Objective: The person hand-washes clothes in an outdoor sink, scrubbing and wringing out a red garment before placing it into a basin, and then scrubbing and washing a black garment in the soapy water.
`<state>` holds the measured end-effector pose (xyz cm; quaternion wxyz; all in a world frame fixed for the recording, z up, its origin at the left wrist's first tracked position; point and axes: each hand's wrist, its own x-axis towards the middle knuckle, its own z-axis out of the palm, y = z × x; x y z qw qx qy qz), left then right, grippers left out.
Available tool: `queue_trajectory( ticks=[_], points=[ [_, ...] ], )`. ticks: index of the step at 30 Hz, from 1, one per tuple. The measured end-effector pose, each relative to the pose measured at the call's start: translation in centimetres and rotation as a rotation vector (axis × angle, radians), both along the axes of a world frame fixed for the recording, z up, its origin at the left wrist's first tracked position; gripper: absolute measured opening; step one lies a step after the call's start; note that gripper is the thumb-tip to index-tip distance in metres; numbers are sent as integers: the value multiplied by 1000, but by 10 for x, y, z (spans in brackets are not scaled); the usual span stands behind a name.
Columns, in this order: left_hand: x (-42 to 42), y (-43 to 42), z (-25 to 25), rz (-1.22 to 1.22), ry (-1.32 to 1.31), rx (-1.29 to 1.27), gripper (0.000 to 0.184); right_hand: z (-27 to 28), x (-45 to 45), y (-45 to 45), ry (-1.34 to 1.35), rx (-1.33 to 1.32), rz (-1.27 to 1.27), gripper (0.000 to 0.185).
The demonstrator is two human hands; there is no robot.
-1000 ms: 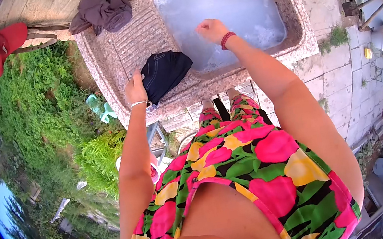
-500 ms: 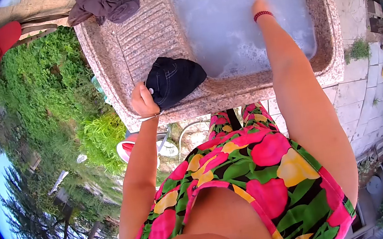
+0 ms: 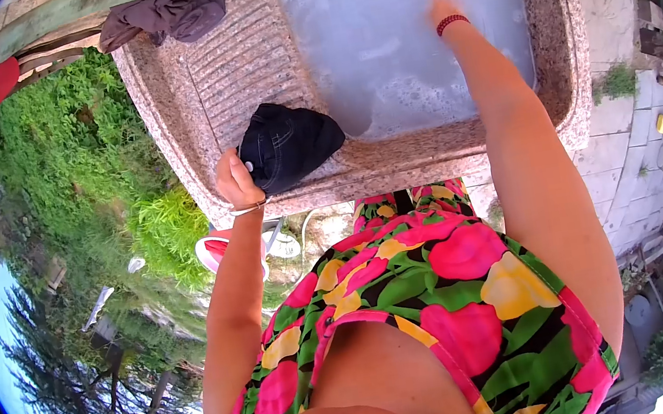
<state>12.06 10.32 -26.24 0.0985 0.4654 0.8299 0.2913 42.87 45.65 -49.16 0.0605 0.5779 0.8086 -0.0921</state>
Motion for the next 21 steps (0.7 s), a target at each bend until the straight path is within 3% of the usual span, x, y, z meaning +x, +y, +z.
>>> queue_trajectory(
  ticks=[1,4,6,9,13,15,18,20,21],
  points=[
    [0,-1,-1,1,1,0,38,-6,5,-4,-9,83,54,29],
    [-1,-1,0,-5,-7,10,39,5,6,-1,-217,-96,185,31],
    [-2,-1,-2,-17,-7,8,39,73,-16,5,-266,-329,72,32],
    [-2,-1,0,-3,-27,-11,39,78,-25,12,-249,-418,59,34],
    [0,1,0,19,-13,29,39,25,-12,21,-230,-293,-25,32],
    [2,5,1,26,-6,74,33,31,-19,23,-243,-327,-40,31],
    [-1,3,-4,31,5,93,30,25,-13,26,-41,-244,8,34],
    [-4,-2,-9,25,1,106,30,-26,-2,32,-275,-197,129,38],
    [-7,-4,-10,22,-1,44,31,-23,1,32,-278,-185,128,38]
  ],
)
